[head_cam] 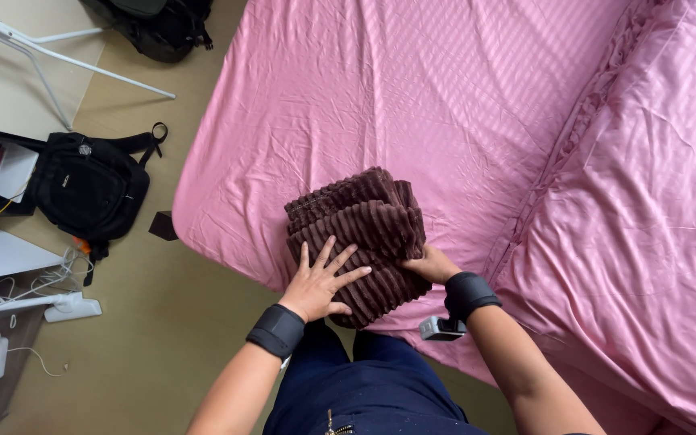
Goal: The person folds a brown towel on a pink bedsheet and places it into a wooden wardrobe. They then fold two white towels on the bed and place them in the same wardrobe. Finally, they pick up a black backpack from the floor and place it on the bed.
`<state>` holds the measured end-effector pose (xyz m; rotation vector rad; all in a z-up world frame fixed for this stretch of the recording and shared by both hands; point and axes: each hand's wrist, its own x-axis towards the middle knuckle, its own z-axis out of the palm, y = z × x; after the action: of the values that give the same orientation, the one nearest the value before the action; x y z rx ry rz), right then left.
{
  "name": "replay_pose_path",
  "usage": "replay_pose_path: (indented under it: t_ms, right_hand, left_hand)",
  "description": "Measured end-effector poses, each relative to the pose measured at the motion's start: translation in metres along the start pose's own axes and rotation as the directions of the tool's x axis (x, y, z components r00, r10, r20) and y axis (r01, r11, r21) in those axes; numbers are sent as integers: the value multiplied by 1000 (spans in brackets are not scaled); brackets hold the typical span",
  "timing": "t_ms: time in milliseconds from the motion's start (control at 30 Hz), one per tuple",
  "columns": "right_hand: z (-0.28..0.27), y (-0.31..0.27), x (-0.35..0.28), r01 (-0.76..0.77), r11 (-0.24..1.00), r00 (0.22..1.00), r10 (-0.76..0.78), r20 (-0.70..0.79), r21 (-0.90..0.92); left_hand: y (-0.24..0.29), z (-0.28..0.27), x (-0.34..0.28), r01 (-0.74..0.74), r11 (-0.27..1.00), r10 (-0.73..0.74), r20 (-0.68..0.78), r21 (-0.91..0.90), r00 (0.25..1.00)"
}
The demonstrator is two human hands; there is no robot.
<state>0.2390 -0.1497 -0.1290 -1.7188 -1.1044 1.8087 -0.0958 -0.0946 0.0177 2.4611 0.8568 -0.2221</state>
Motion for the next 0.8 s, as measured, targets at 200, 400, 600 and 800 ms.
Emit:
replay_pose_path:
  t_ms: [200, 400, 600, 800]
  right_hand:
    - [10, -3, 7, -42, 995, 984, 57, -168, 86]
    - [8, -18, 8, -131, 989, 982, 138, -129, 67]
    - [10, -33, -9, -87, 984, 991, 102, -86, 158]
    - [13, -35, -15, -30, 992, 995, 42, -93, 122]
  left_hand:
    - [-8, -4, 17, 20, 993, -16, 38, -113, 999]
    - [-26, 23, 21, 36, 971, -83, -192, -234, 978]
    - [-67, 6, 5, 305, 900, -417, -414, -312, 809]
    - [-70, -12, -12, 271, 917, -383, -450, -294, 806]
